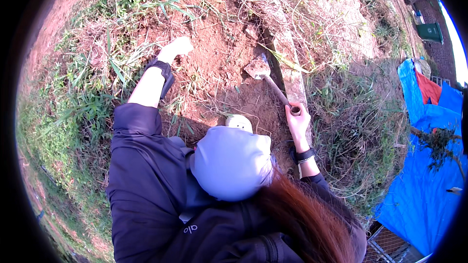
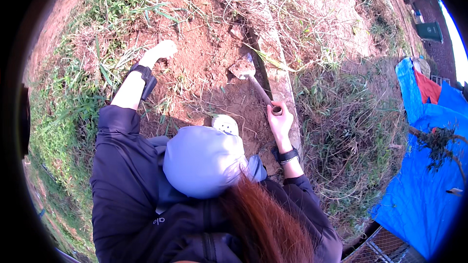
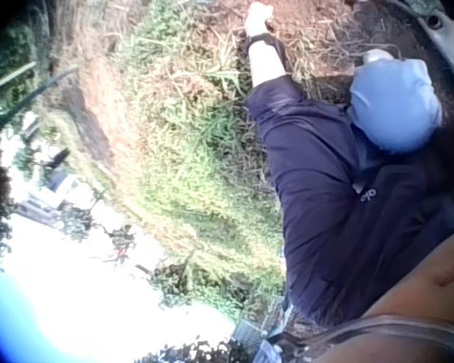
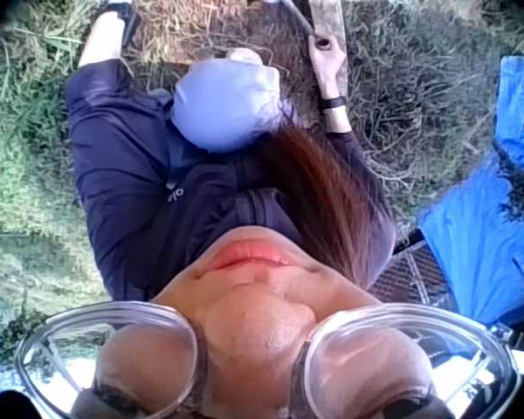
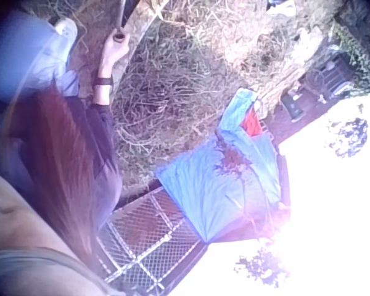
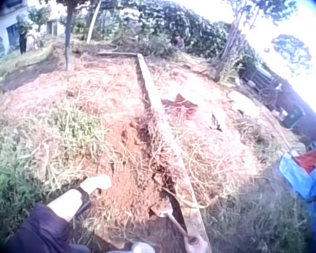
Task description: The person clears grass and weeds from a patch of soil by hand and using a hand trowel.
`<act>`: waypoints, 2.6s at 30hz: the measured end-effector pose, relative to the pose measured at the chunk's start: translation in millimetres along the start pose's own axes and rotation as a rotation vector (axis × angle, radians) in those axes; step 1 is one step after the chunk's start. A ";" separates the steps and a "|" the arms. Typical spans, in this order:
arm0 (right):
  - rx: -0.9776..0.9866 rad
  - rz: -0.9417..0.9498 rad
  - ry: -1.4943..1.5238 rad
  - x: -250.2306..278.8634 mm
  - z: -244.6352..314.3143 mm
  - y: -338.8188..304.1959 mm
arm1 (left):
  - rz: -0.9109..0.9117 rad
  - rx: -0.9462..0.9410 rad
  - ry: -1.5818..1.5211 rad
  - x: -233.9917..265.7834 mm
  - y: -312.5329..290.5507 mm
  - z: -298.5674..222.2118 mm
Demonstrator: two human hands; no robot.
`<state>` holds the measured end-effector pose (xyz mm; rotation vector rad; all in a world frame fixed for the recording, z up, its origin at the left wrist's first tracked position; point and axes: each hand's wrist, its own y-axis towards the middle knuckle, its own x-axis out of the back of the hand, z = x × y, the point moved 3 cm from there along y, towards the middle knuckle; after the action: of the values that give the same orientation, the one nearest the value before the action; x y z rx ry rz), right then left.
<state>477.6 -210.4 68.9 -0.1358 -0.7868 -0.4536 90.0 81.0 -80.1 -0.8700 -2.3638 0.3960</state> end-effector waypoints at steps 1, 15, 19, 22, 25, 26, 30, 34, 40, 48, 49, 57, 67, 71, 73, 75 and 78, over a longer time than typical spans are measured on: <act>-0.015 -0.048 0.028 -5.5 -6.6 7.0 | 0.001 -0.005 0.003 1.0 1.3 -0.9; -0.351 -0.610 0.693 38.5 -22.0 89.1 | 0.008 -0.036 0.019 1.5 4.7 -16.4; -0.378 -0.734 0.666 83.8 -52.1 73.7 | 0.020 -0.033 0.030 -2.7 5.7 -19.5; -0.332 -0.614 0.522 104.2 -47.0 37.4 | 0.030 -0.027 0.036 -6.7 4.3 -21.4; -0.248 -0.395 0.431 102.0 -40.5 7.1 | 0.035 -0.025 0.042 -9.0 2.3 -22.8; -0.243 -0.307 0.413 96.0 -36.7 -0.2 | 0.034 -0.024 0.047 -7.8 0.7 -22.6; -0.132 -0.060 0.198 50.5 -18.9 -10.4 | 0.043 -0.039 0.059 -11.0 6.0 -33.7; 0.010 0.035 0.112 -17.6 43.8 15.9 | 0.041 -0.038 0.085 -7.3 3.5 -35.1; 0.093 0.166 -0.106 -61.7 100.8 72.9 | 0.047 -0.031 0.128 -0.3 -5.0 -43.8; -0.003 0.255 -0.314 22.6 46.7 15.7 | 0.149 -0.062 0.294 -10.6 -12.6 -95.0; -0.057 0.259 -0.336 39.0 38.5 2.7 | 0.168 -0.082 0.308 -16.5 -6.7 -104.4; -0.095 0.135 -0.177 77.8 40.8 -13.8 | 0.203 -0.088 0.387 -16.1 -9.0 -119.5; 0.129 0.214 -0.210 -67.0 92.3 35.0 | 0.194 -0.033 0.474 -9.6 -19.8 -96.3; 0.034 0.231 -0.157 -48.4 67.3 -0.4 | 0.052 0.047 0.620 -12.6 -32.0 -70.9; -0.081 0.251 -0.106 -28.4 48.0 -16.1 | -0.132 0.036 0.774 -28.4 -44.9 -69.0; -0.152 0.233 -0.164 -7.2 29.7 -30.9 | -0.013 0.018 0.877 -52.4 -53.7 -77.0; -0.170 0.175 -0.155 20.2 12.3 -48.4 | 0.022 -0.059 0.976 -85.1 -65.7 -71.6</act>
<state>460.7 -257.2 89.5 -0.3987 -0.8800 -0.3465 154.1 -19.3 -29.8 -0.8489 -1.4628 -0.0990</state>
